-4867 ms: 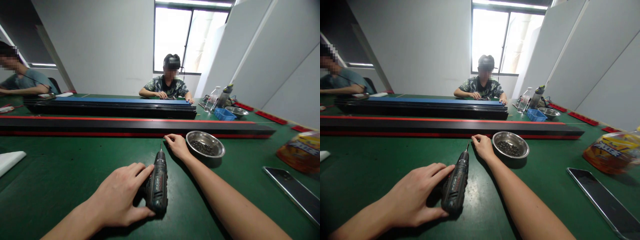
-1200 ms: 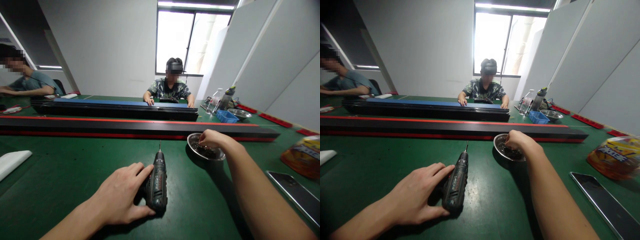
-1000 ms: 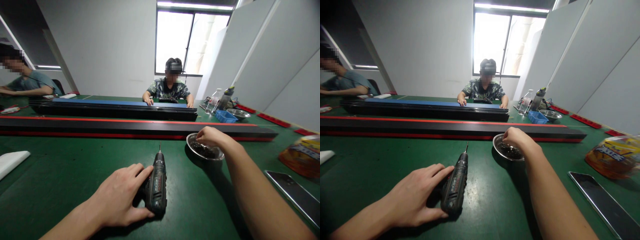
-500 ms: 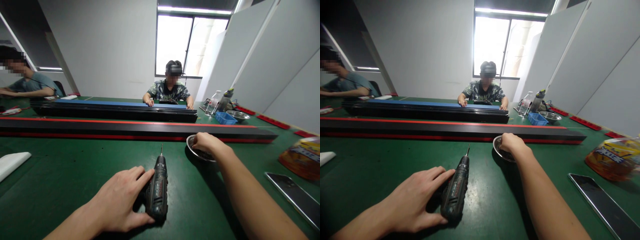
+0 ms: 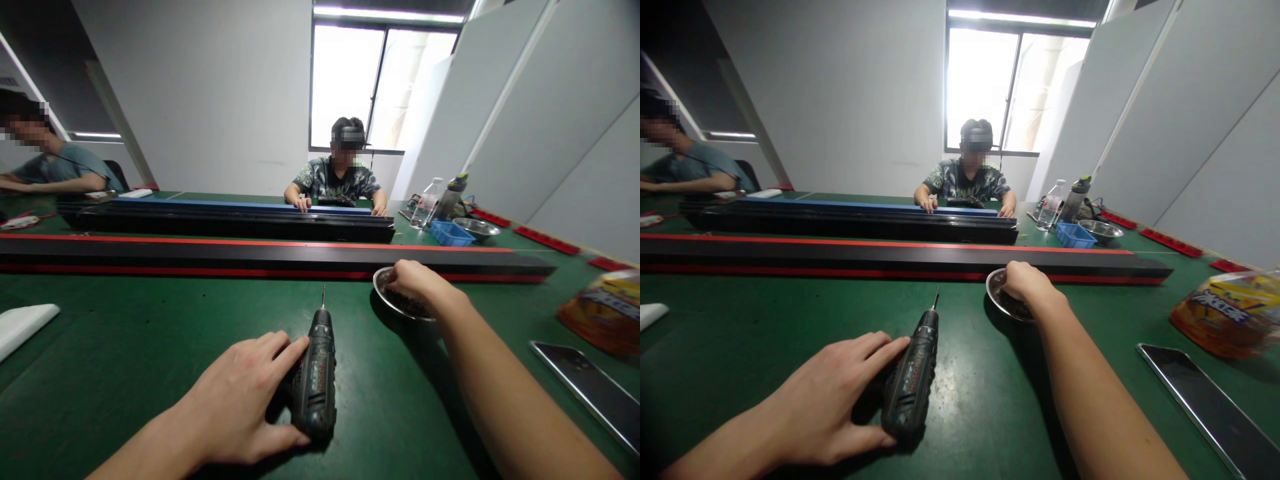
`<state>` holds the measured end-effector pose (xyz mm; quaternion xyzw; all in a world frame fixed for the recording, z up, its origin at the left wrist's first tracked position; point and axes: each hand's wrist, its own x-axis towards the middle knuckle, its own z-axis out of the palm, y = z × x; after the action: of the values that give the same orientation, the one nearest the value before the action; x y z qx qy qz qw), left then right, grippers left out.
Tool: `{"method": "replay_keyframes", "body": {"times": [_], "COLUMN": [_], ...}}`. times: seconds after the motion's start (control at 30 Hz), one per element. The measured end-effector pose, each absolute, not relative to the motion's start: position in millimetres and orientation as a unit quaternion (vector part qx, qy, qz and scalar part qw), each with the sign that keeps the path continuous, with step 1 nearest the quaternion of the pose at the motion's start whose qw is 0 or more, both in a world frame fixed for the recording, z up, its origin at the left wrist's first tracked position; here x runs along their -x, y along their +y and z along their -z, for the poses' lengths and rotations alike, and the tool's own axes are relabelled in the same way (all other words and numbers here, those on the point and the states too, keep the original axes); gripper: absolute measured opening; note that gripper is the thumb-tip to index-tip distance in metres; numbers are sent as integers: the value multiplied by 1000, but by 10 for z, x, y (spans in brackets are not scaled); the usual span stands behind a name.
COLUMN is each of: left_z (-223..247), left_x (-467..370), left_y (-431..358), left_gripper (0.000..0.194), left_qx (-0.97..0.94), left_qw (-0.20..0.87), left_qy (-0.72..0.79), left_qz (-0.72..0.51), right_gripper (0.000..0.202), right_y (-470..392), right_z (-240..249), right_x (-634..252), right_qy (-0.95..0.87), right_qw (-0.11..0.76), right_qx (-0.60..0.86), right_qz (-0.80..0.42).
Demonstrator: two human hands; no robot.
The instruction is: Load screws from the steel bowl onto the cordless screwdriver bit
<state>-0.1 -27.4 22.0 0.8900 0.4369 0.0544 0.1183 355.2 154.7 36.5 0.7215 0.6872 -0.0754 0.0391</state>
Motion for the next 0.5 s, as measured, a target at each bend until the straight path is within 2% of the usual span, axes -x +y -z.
{"method": "replay_keyframes", "body": {"times": [0.17, 0.5], "left_z": [-206, -197], "left_x": [5, 8], "left_y": [-263, -261], "left_gripper": [95, 96], "left_qx": [-892, -891], "left_qw": [118, 120], "left_qy": [431, 434], "left_qz": [-62, -58], "right_gripper": [22, 24], "right_y": [1487, 1297], "right_z": [-520, -728], "right_x": [-3534, -2940], "right_qy": [690, 750], "right_qw": [11, -153], "right_qx": [-722, -642], "right_qz": [38, 45]}}
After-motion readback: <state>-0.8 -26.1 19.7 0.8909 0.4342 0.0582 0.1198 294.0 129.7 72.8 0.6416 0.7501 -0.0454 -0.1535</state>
